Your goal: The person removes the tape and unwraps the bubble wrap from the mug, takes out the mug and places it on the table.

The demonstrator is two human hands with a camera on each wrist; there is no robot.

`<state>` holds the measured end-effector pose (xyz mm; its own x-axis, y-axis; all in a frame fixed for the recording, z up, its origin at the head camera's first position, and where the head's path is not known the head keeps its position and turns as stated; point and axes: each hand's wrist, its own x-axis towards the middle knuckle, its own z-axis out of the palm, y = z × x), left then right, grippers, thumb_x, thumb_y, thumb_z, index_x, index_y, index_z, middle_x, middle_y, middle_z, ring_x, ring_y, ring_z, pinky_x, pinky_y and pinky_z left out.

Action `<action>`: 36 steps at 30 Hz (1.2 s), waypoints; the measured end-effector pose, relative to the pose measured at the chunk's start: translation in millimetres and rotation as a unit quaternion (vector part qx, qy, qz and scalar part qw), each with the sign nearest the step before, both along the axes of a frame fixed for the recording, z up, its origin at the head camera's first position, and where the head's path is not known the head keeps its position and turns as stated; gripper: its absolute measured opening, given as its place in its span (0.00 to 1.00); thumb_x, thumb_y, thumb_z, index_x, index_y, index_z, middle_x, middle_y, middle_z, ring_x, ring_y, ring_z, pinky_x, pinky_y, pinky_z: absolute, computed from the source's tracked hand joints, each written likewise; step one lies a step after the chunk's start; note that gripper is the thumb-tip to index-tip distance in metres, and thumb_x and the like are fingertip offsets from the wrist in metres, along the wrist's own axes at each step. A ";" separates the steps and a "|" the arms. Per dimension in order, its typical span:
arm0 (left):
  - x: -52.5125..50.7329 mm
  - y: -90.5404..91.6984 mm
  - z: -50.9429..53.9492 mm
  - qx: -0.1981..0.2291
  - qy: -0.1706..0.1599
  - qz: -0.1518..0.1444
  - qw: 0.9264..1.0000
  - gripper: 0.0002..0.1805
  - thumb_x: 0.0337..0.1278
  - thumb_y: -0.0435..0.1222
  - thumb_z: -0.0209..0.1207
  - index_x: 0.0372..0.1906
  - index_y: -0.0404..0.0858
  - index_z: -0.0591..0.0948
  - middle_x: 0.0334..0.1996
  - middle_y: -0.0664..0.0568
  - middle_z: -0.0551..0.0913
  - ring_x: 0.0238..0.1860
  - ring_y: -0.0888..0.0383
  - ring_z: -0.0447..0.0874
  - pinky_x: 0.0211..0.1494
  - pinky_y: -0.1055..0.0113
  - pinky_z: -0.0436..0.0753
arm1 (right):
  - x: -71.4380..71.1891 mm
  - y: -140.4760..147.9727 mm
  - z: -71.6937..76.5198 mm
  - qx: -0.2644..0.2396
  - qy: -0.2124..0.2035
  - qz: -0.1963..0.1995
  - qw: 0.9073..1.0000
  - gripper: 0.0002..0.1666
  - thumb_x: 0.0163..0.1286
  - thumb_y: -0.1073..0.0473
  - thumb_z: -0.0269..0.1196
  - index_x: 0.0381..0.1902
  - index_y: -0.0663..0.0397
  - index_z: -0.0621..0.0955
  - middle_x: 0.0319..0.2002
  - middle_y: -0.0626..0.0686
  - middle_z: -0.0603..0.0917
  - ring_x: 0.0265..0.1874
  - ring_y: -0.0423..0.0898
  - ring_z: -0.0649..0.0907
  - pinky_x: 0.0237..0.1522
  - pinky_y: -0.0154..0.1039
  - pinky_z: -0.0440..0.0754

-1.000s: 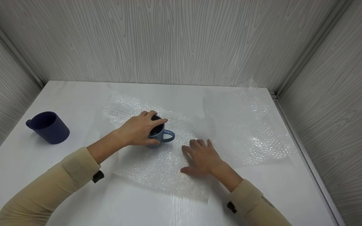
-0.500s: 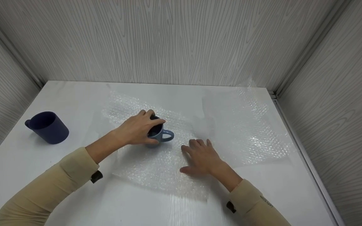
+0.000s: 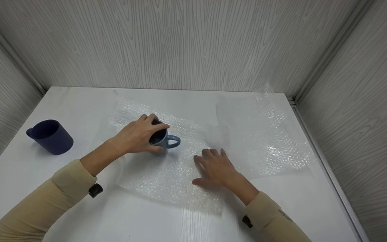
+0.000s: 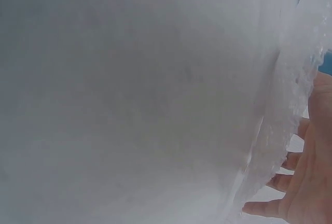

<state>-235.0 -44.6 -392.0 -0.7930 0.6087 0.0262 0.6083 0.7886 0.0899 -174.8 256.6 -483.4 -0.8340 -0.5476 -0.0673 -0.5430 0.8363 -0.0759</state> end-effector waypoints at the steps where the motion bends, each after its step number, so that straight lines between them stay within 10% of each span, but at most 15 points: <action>1: 0.3 -2.5 1.4 0.003 0.004 0.002 1.000 0.39 0.59 0.57 0.72 0.74 0.52 0.75 0.68 0.36 0.74 0.64 0.39 0.78 0.56 0.47 0.90 | 0.1 0.1 0.2 -0.001 -0.001 -0.001 1.000 0.46 0.64 0.28 0.69 0.74 0.40 0.75 0.72 0.60 0.76 0.74 0.63 0.74 0.70 0.74 0.72; 36: 40.0 -116.6 14.9 0.035 0.028 0.078 0.996 0.40 0.58 0.55 0.72 0.74 0.48 0.76 0.66 0.30 0.75 0.61 0.34 0.79 0.56 0.40 0.89 | 12.8 -5.5 0.8 0.011 0.039 0.010 0.999 0.44 0.68 0.29 0.66 0.73 0.46 0.75 0.68 0.63 0.78 0.67 0.64 0.79 0.54 0.63 0.87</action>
<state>-195.0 -161.2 -377.1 -0.8735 0.4740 0.1112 0.4851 0.8667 0.1165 -162.1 251.2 -482.6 -0.8263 -0.5630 -0.0152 -0.5628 0.8264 -0.0145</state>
